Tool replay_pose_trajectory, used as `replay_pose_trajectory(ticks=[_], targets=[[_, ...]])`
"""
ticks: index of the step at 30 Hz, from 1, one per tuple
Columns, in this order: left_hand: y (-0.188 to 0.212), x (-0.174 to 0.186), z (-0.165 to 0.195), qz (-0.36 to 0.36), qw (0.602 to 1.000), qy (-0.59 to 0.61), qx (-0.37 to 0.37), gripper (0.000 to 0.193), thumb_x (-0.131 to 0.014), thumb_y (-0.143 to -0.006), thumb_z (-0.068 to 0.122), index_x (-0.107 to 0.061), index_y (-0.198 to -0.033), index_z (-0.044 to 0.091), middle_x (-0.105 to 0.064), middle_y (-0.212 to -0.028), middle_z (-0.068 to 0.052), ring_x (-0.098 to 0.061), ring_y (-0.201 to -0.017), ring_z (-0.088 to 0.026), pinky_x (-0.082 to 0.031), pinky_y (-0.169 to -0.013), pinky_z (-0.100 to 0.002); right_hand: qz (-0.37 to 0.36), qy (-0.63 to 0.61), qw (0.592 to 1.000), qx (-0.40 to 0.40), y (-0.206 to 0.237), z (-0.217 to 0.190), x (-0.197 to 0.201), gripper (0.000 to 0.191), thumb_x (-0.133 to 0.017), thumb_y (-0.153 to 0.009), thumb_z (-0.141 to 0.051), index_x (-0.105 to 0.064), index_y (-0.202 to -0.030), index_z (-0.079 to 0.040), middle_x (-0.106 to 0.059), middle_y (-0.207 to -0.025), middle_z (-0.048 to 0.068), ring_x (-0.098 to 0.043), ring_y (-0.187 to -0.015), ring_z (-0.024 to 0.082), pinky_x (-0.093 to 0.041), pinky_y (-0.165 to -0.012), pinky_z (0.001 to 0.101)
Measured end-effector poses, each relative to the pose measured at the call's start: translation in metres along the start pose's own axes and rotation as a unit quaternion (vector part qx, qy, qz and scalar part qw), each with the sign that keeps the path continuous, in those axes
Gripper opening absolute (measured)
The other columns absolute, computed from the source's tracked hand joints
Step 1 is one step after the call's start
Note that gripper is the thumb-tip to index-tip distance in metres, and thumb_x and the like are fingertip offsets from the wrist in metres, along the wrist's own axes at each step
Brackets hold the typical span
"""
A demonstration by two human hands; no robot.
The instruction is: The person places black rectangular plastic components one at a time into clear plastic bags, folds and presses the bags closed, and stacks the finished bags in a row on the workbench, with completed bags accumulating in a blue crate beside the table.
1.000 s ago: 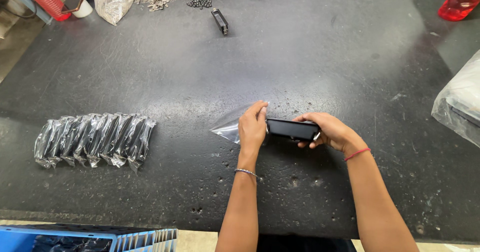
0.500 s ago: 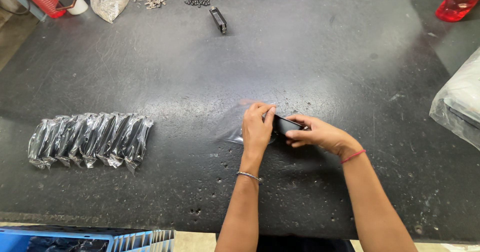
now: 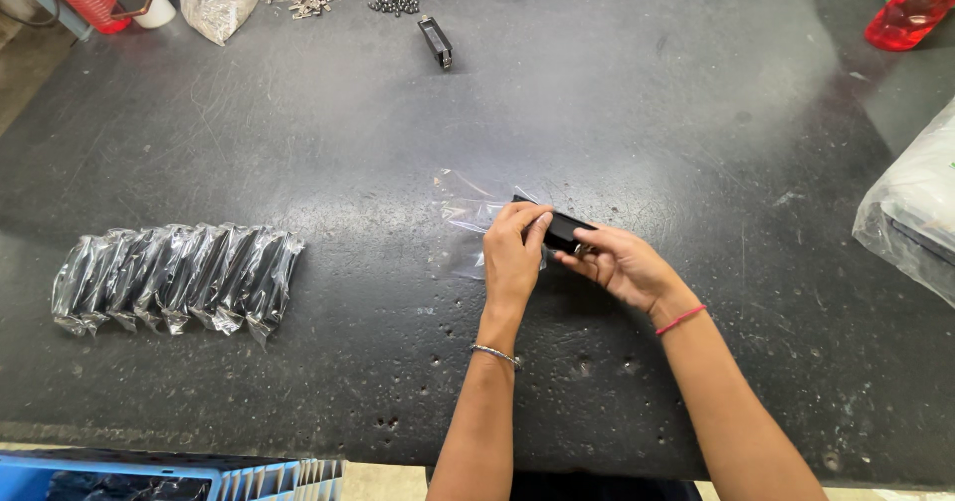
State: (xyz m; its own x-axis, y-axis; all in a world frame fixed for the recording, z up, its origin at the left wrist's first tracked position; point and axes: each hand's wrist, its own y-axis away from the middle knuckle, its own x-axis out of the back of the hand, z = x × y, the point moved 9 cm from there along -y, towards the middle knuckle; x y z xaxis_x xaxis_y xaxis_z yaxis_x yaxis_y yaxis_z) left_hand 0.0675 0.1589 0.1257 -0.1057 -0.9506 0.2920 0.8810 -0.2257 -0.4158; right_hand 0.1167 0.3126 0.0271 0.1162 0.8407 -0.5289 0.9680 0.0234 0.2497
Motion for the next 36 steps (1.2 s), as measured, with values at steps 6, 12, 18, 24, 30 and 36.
replay_pose_trajectory(ticks=[6,12,18,24,30,36], targets=[[0.003,-0.013,0.012,-0.030,0.998,-0.007,-0.050,0.015,-0.071,-0.092,0.012,-0.077,-0.103,0.004,-0.074,-0.102,-0.009,-0.073,-0.088,-0.025,-0.057,-0.078,-0.035,-0.003,0.146,0.989,-0.009,0.002,0.003,-0.011,0.040,-0.062,-0.095,-0.017,-0.061,-0.130,0.003,-0.069,-0.110,0.010,-0.072,-0.092,0.014,-0.062,-0.079,0.0255],[-0.001,0.002,0.012,0.022,0.998,-0.008,-0.051,0.013,-0.072,-0.092,0.011,-0.077,-0.104,0.005,-0.073,-0.104,-0.008,-0.072,-0.086,-0.022,-0.057,-0.072,-0.032,0.027,-0.080,0.996,0.015,-0.004,-0.004,0.013,0.035,-0.060,-0.100,-0.015,-0.060,-0.127,0.008,-0.070,-0.109,0.016,-0.073,-0.091,0.019,-0.060,-0.081,0.0276],[-0.001,-0.002,0.009,0.004,1.000,0.011,0.013,0.016,-0.072,-0.092,0.010,-0.078,-0.107,0.007,-0.074,-0.103,-0.007,-0.069,-0.075,-0.020,-0.055,-0.067,-0.031,0.033,-0.137,0.989,0.042,-0.004,-0.011,0.014,0.032,-0.058,-0.103,-0.013,-0.057,-0.126,0.009,-0.069,-0.114,0.016,-0.073,-0.098,0.021,-0.060,-0.090,0.0295],[0.004,-0.011,0.024,-0.018,0.998,0.005,-0.063,0.015,-0.072,-0.093,0.010,-0.078,-0.106,0.007,-0.074,-0.107,-0.008,-0.073,-0.092,-0.020,-0.060,-0.078,-0.030,0.012,0.091,0.995,0.050,0.000,-0.008,-0.009,0.037,-0.056,-0.098,-0.015,-0.059,-0.132,-0.002,-0.068,-0.120,0.008,-0.068,-0.108,0.016,-0.059,-0.095,0.0330],[0.008,-0.020,0.020,-0.037,0.999,0.003,-0.037,0.015,-0.070,-0.093,0.009,-0.076,-0.106,0.005,-0.074,-0.106,-0.008,-0.075,-0.091,-0.024,-0.059,-0.079,-0.032,0.007,-0.072,0.995,0.068,-0.003,-0.004,-0.007,0.032,-0.053,-0.107,-0.020,-0.056,-0.131,0.002,-0.065,-0.119,0.008,-0.065,-0.108,0.016,-0.056,-0.100,0.0317],[0.013,-0.021,0.034,-0.016,0.996,-0.004,-0.092,0.016,-0.068,-0.095,0.007,-0.075,-0.109,0.005,-0.073,-0.111,-0.010,-0.073,-0.097,-0.028,-0.058,-0.083,-0.035,0.043,0.104,0.988,0.105,-0.016,0.011,0.011,0.033,-0.049,-0.103,-0.020,-0.057,-0.132,-0.007,-0.065,-0.117,0.003,-0.063,-0.104,0.010,-0.055,-0.090,0.0285]])
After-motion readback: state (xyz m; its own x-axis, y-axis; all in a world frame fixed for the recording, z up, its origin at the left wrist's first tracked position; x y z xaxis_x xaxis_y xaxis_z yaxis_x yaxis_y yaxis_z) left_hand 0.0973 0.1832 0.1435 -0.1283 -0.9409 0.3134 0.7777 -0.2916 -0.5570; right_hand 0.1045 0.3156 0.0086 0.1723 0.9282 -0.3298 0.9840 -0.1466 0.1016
